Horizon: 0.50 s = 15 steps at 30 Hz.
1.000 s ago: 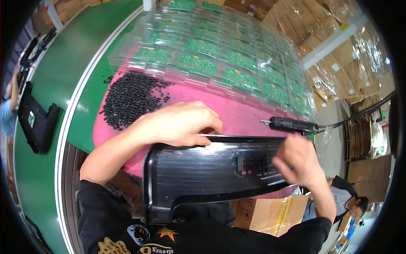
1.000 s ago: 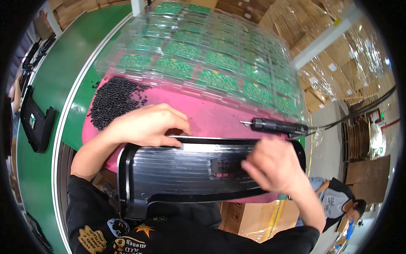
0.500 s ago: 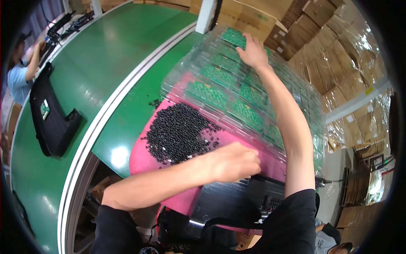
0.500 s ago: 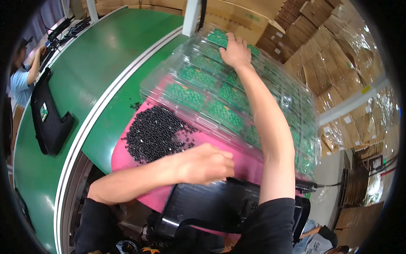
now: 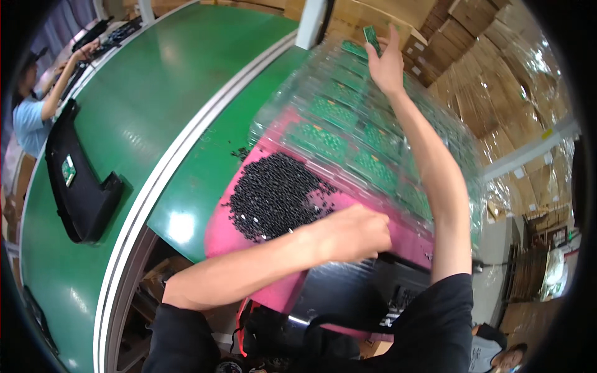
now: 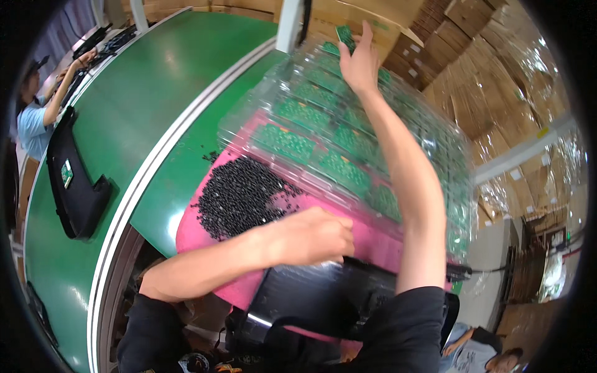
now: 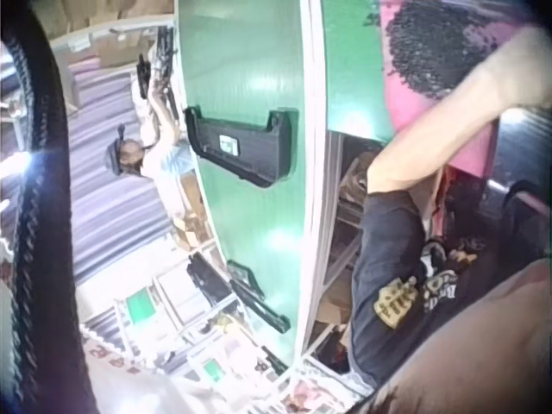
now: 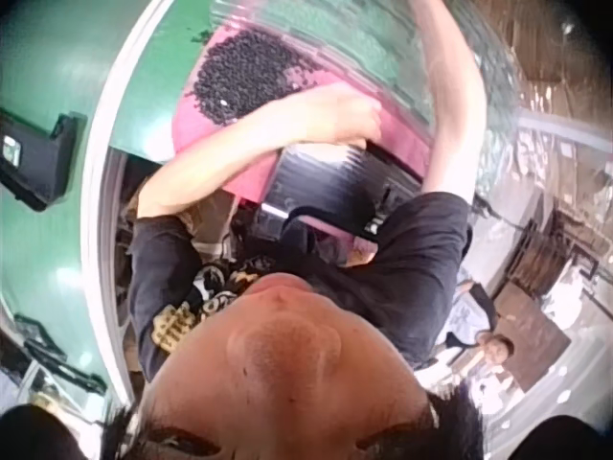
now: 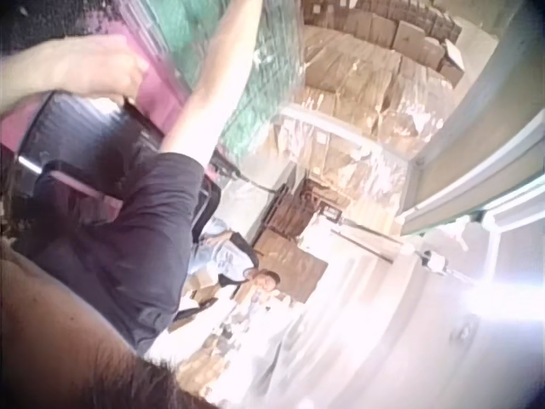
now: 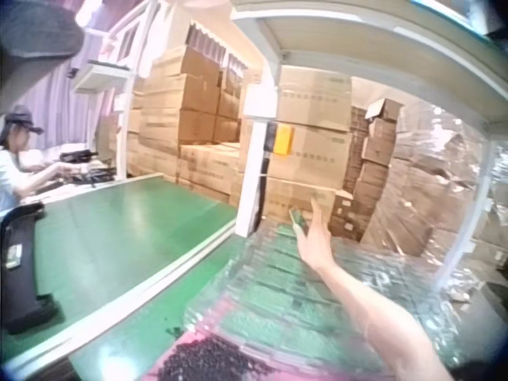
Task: Assembling a circuit board into a plastic casing using an electric screwdriver.
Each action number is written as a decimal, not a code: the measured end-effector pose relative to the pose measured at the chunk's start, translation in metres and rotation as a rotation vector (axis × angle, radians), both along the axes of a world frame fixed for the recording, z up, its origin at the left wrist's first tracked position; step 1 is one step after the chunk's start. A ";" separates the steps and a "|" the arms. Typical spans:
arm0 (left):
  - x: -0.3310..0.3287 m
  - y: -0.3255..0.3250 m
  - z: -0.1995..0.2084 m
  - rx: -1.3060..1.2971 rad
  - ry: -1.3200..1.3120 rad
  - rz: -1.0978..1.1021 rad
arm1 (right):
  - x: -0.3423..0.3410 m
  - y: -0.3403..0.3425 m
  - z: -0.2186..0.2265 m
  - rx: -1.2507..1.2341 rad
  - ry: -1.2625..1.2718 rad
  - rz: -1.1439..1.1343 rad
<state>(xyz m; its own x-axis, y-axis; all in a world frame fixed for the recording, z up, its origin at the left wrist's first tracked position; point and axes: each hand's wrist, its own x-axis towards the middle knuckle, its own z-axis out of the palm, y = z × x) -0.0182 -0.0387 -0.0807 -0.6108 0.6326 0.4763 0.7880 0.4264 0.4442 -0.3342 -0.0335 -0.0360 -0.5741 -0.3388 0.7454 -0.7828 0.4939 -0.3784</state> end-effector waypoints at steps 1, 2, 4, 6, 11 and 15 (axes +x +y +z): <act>0.000 -0.004 0.004 -0.037 -0.068 -0.005 | 0.017 0.009 0.008 0.002 -0.006 -0.018; 0.002 -0.005 0.005 -0.056 -0.104 0.023 | 0.034 0.022 0.015 -0.070 -0.135 0.102; 0.005 -0.003 0.012 -0.125 -0.221 0.064 | 0.083 0.063 0.038 -0.188 -0.316 0.297; 0.009 -0.004 0.027 -0.186 -0.347 0.164 | 0.149 0.101 0.058 -0.219 -0.402 0.354; 0.009 -0.001 0.047 0.353 -0.463 0.409 | 0.262 0.199 0.068 -0.348 -0.607 0.441; 0.021 0.027 0.059 0.532 -0.555 0.089 | 0.320 0.250 0.052 -0.414 -0.609 0.467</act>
